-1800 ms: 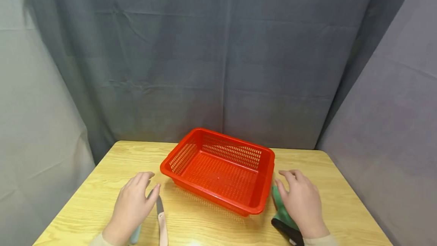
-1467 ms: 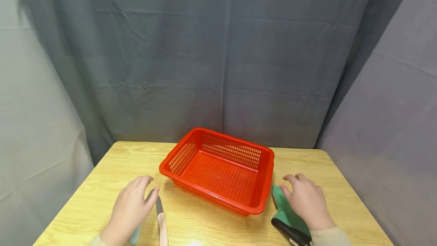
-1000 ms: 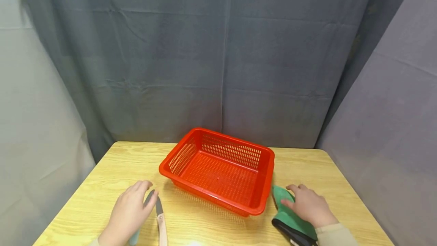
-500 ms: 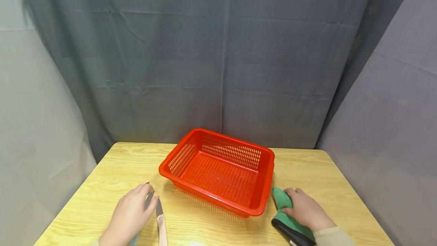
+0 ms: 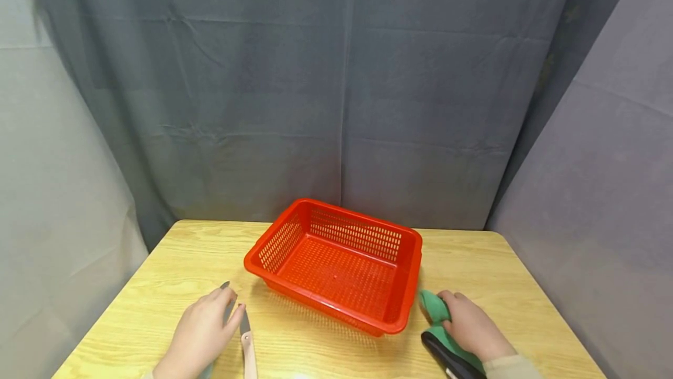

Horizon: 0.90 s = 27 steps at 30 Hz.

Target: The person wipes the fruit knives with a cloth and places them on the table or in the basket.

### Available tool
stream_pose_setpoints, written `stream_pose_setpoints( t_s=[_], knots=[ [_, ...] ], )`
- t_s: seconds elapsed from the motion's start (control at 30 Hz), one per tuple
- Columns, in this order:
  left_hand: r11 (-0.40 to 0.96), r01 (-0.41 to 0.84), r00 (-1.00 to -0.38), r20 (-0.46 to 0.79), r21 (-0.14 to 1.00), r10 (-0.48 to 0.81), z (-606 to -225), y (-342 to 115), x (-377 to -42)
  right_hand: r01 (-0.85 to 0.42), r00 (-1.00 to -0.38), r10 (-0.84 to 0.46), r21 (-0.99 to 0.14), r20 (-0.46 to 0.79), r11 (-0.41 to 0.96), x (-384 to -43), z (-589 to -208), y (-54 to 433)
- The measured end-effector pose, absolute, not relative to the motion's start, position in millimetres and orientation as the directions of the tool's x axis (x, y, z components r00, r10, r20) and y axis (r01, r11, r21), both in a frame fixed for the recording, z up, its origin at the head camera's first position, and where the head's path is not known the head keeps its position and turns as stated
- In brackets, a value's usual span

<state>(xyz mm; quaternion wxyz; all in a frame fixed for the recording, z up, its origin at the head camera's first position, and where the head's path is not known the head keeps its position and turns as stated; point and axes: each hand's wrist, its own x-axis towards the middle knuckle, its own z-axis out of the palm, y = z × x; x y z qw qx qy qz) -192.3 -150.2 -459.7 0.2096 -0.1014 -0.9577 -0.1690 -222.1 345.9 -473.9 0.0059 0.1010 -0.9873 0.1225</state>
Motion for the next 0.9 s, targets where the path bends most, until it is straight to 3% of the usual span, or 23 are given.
stream_pose_setpoints(
  t_s=[0.33, 0.9],
  knots=[
    [0.923, 0.267, -0.891, 0.436, 0.276, 0.127, -460.8, -150.7, -193.3, -0.151, -0.982, -0.114, -0.259, 0.152, 0.954, -217.6, -469.3, 351.5],
    [0.924, 0.251, -0.914, 0.385, 0.29, 0.127, -463.3, -151.5, -194.6, -0.129, -0.959, -0.011, -0.399, 0.285, 0.908, -211.9, -460.8, 350.8]
  ],
)
